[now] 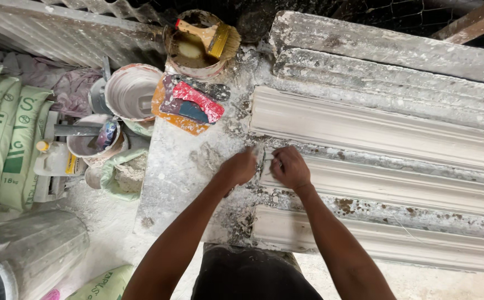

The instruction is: The person scrapes excess plaster off decorative plaster cornice moldings with a small hand scraper, then washes their hands and the scraper at a water tap. They wipe a molding with a cloth, pick up the scraper again, and continue scraping plaster residue from the moldings.

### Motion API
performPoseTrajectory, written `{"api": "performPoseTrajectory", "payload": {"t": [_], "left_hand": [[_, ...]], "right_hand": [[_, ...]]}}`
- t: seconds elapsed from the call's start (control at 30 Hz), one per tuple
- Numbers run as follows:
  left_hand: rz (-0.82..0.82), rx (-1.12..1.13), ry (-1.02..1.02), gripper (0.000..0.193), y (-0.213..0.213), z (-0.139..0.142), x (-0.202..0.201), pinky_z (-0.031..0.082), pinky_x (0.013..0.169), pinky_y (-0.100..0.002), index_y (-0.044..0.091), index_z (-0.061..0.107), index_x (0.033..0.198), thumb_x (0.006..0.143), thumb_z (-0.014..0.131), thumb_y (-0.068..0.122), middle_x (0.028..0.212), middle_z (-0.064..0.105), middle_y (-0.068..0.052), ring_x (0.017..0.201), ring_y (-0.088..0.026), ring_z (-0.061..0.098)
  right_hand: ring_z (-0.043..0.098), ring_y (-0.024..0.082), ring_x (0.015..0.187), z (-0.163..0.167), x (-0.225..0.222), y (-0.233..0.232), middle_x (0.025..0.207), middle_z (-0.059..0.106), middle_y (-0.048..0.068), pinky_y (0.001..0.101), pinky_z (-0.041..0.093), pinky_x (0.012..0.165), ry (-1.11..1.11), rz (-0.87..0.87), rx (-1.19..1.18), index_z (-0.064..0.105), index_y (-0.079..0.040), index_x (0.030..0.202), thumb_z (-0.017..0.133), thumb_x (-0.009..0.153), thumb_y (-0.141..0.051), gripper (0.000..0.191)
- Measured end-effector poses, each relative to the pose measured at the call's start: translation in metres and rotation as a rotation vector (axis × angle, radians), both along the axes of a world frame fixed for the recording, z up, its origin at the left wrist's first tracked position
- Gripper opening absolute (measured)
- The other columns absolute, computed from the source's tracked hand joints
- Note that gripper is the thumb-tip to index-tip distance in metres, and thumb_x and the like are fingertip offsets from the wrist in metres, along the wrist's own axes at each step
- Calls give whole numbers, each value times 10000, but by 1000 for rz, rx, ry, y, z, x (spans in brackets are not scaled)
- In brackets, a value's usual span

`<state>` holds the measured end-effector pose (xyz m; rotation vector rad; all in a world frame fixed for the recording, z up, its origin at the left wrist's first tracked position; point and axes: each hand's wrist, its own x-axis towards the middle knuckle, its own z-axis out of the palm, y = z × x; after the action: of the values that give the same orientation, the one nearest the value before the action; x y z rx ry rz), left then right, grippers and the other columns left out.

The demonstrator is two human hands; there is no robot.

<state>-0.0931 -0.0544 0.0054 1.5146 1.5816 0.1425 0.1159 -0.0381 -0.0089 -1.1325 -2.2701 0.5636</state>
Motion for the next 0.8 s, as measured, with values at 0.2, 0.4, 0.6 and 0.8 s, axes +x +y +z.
{"api": "performPoseTrajectory", "payload": {"t": [0.2,0.4,0.6,0.8], "left_hand": [[384,-151,-235,610,-108,0,-28,542,820,-561,18,311,1510,951,480,194,1009,711,-349,914,-485,700],[359,155,-221,526,-163,-18,-15,531,864,-509,-32,472,1446,1006,512,254,1074,689,-300,984,-444,687],[360,164,-388,532,-145,-10,19,521,763,-477,-23,436,1485,1062,464,298,922,680,-259,845,-407,677],[424,218,-640,399,-128,10,70,504,673,-409,-16,628,980,1084,459,330,766,666,-139,693,-240,643]], "right_hand": [[701,287,1016,-2,19,-28,1187,615,101,406,584,865,243,-271,-413,690,-46,1001,568,998,-228,219],[627,317,1160,-3,50,-88,1172,667,93,449,555,917,63,-424,-133,639,-65,883,678,982,-214,183],[570,372,1059,-5,63,-130,1130,645,170,459,480,899,-64,-295,-103,729,-38,1163,634,963,-138,244],[635,249,982,28,64,-136,1192,607,144,379,570,814,37,-328,-537,665,-87,1241,605,1013,-192,257]]}}
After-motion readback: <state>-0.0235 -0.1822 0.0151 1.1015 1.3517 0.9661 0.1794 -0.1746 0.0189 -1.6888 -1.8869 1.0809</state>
